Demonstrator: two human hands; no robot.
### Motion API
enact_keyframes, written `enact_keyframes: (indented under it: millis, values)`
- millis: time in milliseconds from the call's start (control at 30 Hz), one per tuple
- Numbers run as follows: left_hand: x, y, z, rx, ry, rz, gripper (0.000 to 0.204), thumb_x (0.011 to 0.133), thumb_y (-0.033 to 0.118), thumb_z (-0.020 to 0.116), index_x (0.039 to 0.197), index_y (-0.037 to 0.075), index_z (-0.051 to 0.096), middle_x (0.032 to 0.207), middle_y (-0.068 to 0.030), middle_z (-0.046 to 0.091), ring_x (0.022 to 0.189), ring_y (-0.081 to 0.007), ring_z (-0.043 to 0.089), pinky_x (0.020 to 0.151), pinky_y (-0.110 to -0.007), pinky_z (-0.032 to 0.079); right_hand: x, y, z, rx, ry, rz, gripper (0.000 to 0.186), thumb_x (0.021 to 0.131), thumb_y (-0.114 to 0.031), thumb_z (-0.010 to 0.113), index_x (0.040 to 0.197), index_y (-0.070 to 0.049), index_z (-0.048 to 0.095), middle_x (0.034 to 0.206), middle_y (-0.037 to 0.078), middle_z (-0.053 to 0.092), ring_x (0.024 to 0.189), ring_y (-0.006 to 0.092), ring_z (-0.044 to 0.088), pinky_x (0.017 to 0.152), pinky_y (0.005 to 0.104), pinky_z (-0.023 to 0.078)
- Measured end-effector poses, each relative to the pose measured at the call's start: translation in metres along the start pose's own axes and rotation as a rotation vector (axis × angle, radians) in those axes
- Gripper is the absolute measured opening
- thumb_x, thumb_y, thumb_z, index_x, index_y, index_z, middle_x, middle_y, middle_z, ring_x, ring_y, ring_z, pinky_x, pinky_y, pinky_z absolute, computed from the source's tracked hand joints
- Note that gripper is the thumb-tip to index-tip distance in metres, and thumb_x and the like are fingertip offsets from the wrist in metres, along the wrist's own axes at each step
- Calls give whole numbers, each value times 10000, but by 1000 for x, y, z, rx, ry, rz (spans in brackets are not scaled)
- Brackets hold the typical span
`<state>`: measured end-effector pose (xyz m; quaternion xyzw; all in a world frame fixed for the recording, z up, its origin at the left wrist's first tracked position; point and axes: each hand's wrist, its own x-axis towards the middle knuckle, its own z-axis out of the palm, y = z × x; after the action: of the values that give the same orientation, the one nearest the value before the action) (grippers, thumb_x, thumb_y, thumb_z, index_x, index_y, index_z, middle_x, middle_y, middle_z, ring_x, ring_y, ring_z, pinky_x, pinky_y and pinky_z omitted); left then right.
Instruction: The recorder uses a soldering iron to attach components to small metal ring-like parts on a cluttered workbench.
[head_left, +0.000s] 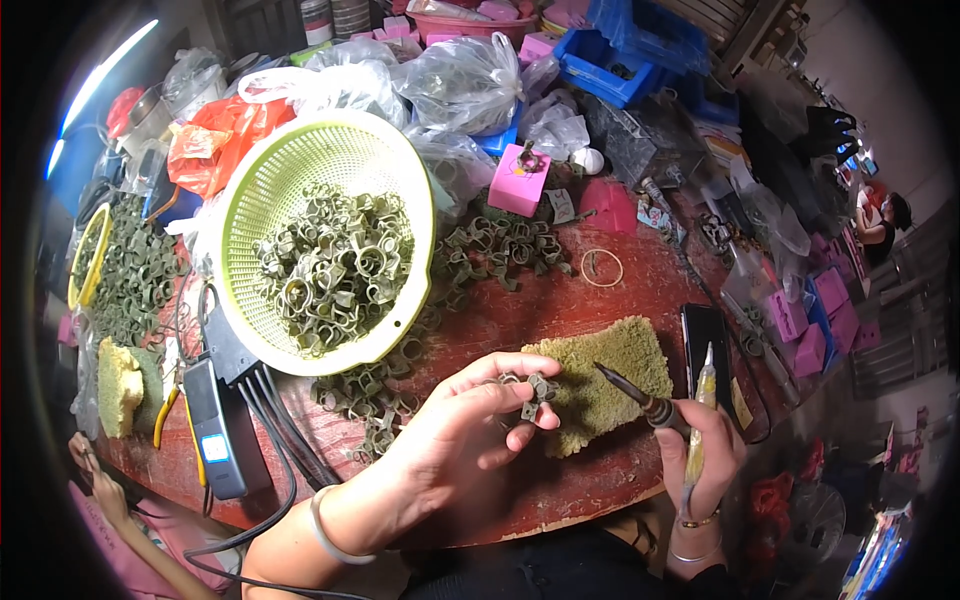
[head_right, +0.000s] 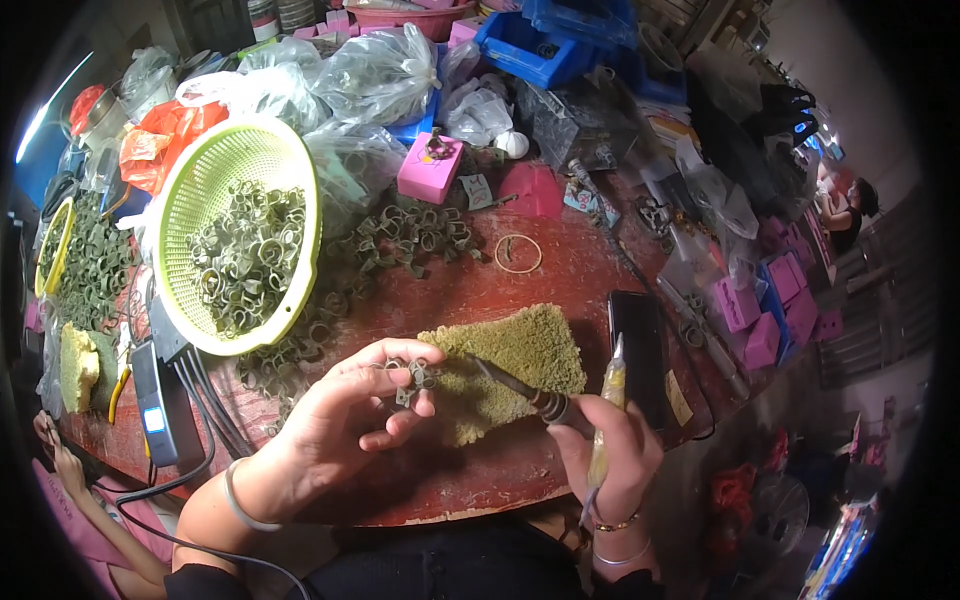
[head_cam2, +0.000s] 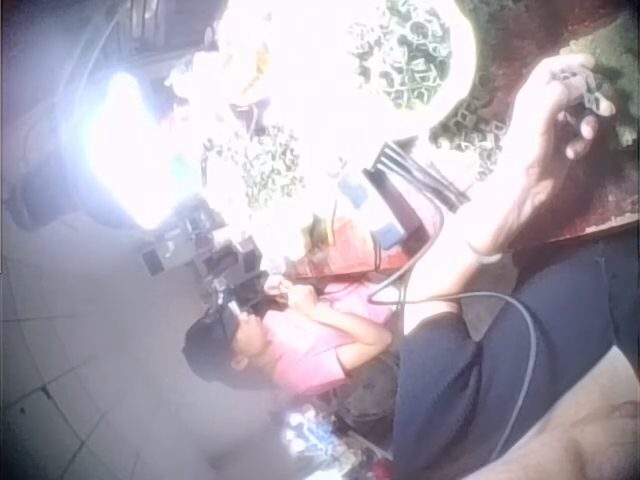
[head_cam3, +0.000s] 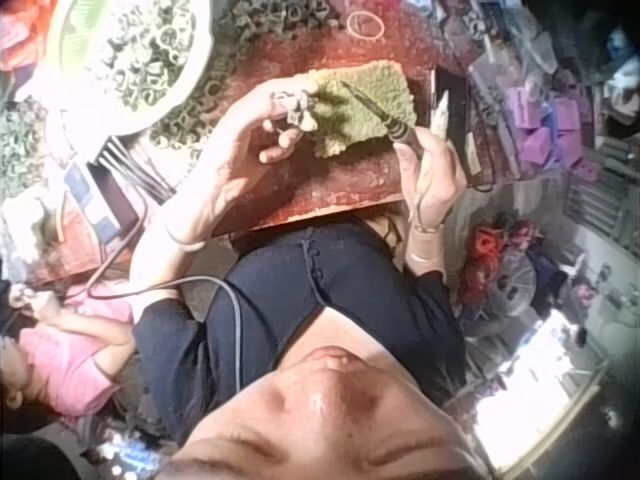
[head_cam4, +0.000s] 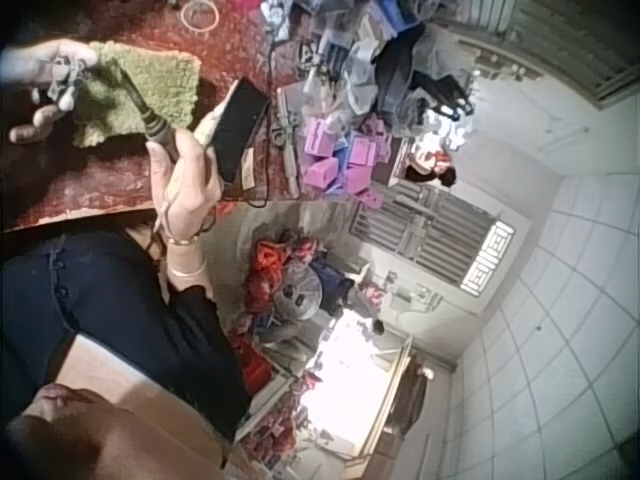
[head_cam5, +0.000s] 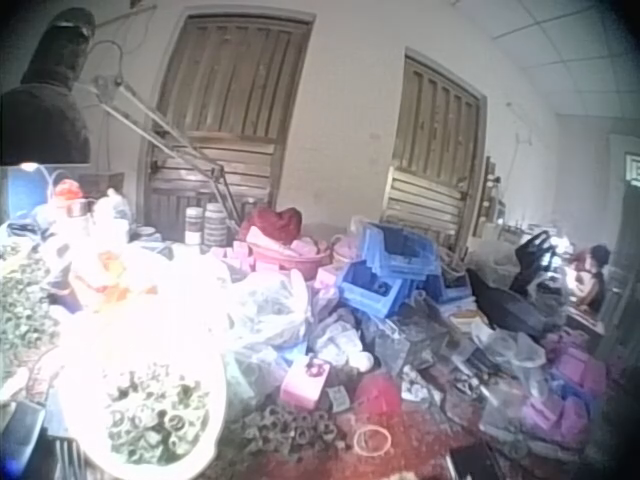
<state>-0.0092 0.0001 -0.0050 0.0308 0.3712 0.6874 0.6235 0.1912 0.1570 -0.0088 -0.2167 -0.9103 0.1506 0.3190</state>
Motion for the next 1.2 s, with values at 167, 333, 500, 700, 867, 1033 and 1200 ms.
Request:
enact_keyframes:
  millis: [167, 333, 500, 700, 867, 1033, 1200]
  values:
    - [1, -2, -3, 18, -9, 31, 336, 879, 148, 553, 1207, 84, 512, 887, -95, 597, 633, -81, 476, 475, -170, 325, 5, 3, -1, -149, -129, -30, 299, 726, -189, 782, 932, -35, 628, 725, 121, 584, 631, 309, 586, 531, 344, 465]
    - [1, -5, -2, 58, 6, 59, 354, 878, 117, 564, 1227, 94, 508, 915, -92, 602, 653, -69, 471, 498, -174, 319, 4, -7, 3, 130, -19, -48, 301, 805, -247, 736, 975, -19, 635, 858, 112, 671, 697, 252, 636, 620, 322, 513]
    - [1, -3, -2, 59, 19, 47, 355, 877, 112, 586, 1223, 92, 514, 914, -87, 601, 648, -64, 466, 501, -173, 313, 1, -10, 12, 135, -56, -42, 336, 873, -312, 659, 963, 10, 627, 877, 128, 681, 751, 240, 659, 692, 305, 516]
    - [0, -4, -1, 60, 30, 52, 356, 875, 113, 600, 1221, 92, 517, 911, -84, 603, 642, -61, 464, 500, -173, 309, 3, -9, 13, 126, -50, -83, 325, 870, -303, 663, 955, 9, 628, 871, 128, 687, 735, 248, 659, 672, 305, 518]
    - [1, -4, -1, 59, 24, 52, 355, 876, 113, 601, 1220, 91, 518, 906, -80, 605, 638, -61, 462, 497, -173, 308, 3, -10, 14, 128, -46, -79, 303, 862, -283, 675, 945, 5, 628, 875, 124, 688, 731, 248, 658, 667, 303, 516]
    - [0, -4, -1, 67, 29, 55, 351, 874, 113, 604, 1214, 86, 523, 906, -78, 607, 636, -60, 462, 496, -173, 308, 4, -12, 14, 115, -52, -78, 293, 853, -269, 686, 944, 4, 628, 875, 119, 689, 714, 241, 650, 658, 301, 512]
    - [1, -5, -2, 58, 27, 56, 351, 873, 113, 606, 1213, 85, 524, 901, -77, 607, 634, -58, 464, 494, -171, 312, 4, -11, 14, 125, -45, -90, 292, 850, -264, 689, 948, 6, 632, 873, 117, 688, 709, 240, 647, 655, 302, 511]
